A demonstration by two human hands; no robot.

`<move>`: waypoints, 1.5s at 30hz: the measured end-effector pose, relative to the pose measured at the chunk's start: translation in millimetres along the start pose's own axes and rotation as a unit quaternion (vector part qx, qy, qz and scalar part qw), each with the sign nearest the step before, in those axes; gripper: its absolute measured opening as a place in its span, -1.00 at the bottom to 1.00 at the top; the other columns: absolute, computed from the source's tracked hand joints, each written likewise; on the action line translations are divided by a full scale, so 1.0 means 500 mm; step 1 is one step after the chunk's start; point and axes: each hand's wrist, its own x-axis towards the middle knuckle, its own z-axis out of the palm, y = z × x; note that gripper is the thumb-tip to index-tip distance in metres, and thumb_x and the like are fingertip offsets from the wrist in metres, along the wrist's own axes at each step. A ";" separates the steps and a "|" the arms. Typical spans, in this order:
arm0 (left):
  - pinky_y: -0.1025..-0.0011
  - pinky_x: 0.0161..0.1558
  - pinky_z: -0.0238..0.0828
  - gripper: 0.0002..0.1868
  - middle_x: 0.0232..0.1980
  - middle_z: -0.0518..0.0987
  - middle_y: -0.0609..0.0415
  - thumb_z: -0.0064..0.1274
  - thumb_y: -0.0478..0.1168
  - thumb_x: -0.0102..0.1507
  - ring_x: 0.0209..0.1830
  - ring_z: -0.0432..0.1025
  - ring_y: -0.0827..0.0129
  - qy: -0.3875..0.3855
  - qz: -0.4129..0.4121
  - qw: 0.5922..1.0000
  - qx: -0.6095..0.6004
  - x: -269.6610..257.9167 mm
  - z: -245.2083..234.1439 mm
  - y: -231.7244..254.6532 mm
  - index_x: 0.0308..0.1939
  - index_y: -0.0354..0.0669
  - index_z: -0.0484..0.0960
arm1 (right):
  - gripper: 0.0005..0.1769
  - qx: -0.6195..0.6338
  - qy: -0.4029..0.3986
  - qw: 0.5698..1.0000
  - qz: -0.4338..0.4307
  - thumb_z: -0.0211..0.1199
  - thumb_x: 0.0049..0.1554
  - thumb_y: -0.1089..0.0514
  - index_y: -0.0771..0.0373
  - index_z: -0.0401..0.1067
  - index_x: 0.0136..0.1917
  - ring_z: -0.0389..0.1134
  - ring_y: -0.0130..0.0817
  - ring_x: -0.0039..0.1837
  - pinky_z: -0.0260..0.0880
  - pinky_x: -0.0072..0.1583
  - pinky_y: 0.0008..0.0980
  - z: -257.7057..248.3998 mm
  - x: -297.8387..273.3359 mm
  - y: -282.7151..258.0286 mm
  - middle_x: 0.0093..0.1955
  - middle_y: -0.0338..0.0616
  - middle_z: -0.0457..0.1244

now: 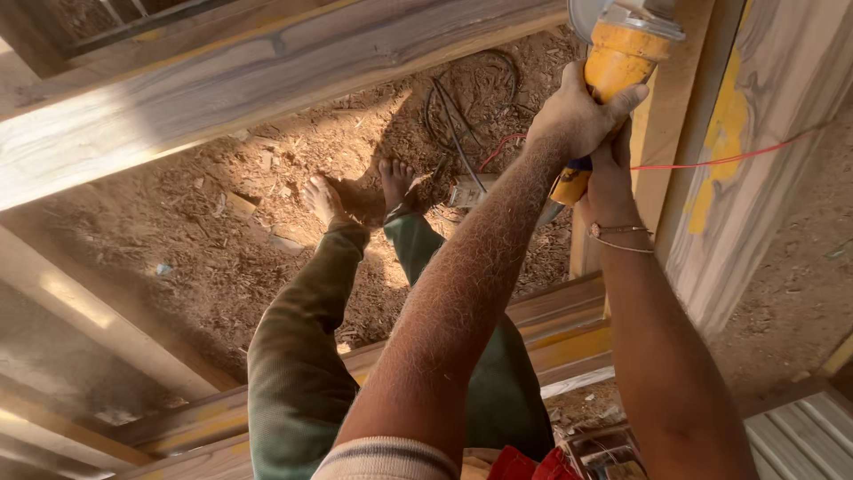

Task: The person sands a wooden frame using a power sander, moving the tool across the surface of the wood while steadying the frame with their hands.

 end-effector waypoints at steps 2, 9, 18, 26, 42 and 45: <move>0.09 0.17 0.50 0.13 0.20 0.60 -0.19 0.01 0.53 0.08 0.18 0.55 0.07 0.038 -0.006 0.999 -0.008 -0.041 -0.028 -0.025 0.45 -0.21 0.17 | -0.33 -0.030 -0.016 0.999 -0.010 0.05 0.45 0.05 0.12 -0.15 0.69 0.22 -0.31 0.52 0.39 0.46 -0.24 0.037 -0.016 0.029 0.56 -0.16 0.10; 0.16 0.16 0.56 0.05 0.22 0.55 -0.21 0.04 0.42 0.15 0.15 0.57 0.11 0.112 -0.039 0.987 -0.112 -0.263 -0.296 -0.173 0.47 -0.20 0.11 | -0.18 -0.159 -0.128 0.969 -0.141 0.21 0.41 0.20 0.15 -0.25 0.70 0.09 -0.16 0.63 0.27 0.59 -0.16 0.317 -0.114 0.190 0.60 -0.01 0.00; 0.19 0.28 0.45 -0.04 0.31 0.48 -0.23 0.10 0.32 0.25 0.32 0.43 0.13 0.171 0.002 0.957 -0.234 -0.506 -0.596 -0.401 0.48 -0.19 0.11 | -0.23 -0.238 -0.183 0.953 -0.029 0.11 0.36 0.27 0.22 -0.22 0.66 0.28 -0.17 0.51 0.44 0.49 -0.17 0.661 -0.262 0.349 0.50 0.10 0.13; 0.24 0.23 0.49 -0.13 0.23 0.56 -0.13 0.11 0.27 0.26 0.23 0.50 0.23 0.243 0.006 0.939 -0.241 -0.685 -0.864 -0.526 0.45 -0.16 0.20 | -0.15 -0.377 -0.199 0.905 0.006 0.16 0.33 0.20 0.22 -0.31 0.66 0.33 -0.11 0.43 0.45 0.39 -0.20 0.936 -0.344 0.489 0.46 0.16 0.15; 0.02 0.37 0.40 -0.05 0.43 0.32 -0.21 0.13 0.28 0.29 0.44 0.30 0.07 0.306 0.090 0.839 -0.442 -0.934 -1.267 -0.785 0.52 -0.13 0.02 | 0.07 -0.539 -0.322 0.772 -0.098 0.36 0.13 0.16 0.44 -0.27 0.62 0.27 0.06 0.42 0.40 0.34 -0.05 1.381 -0.444 0.730 0.48 0.33 0.09; -0.18 0.27 0.38 -0.02 0.48 0.17 -0.14 0.11 0.26 0.24 0.43 0.22 -0.06 0.343 0.023 0.809 -0.477 -0.966 -1.348 -0.814 0.53 0.05 -0.11 | 0.01 -0.606 -0.325 0.723 0.060 0.25 0.21 -0.09 0.37 -0.19 0.66 0.43 -0.09 0.26 0.49 0.25 -0.15 1.507 -0.449 0.724 0.36 0.13 0.27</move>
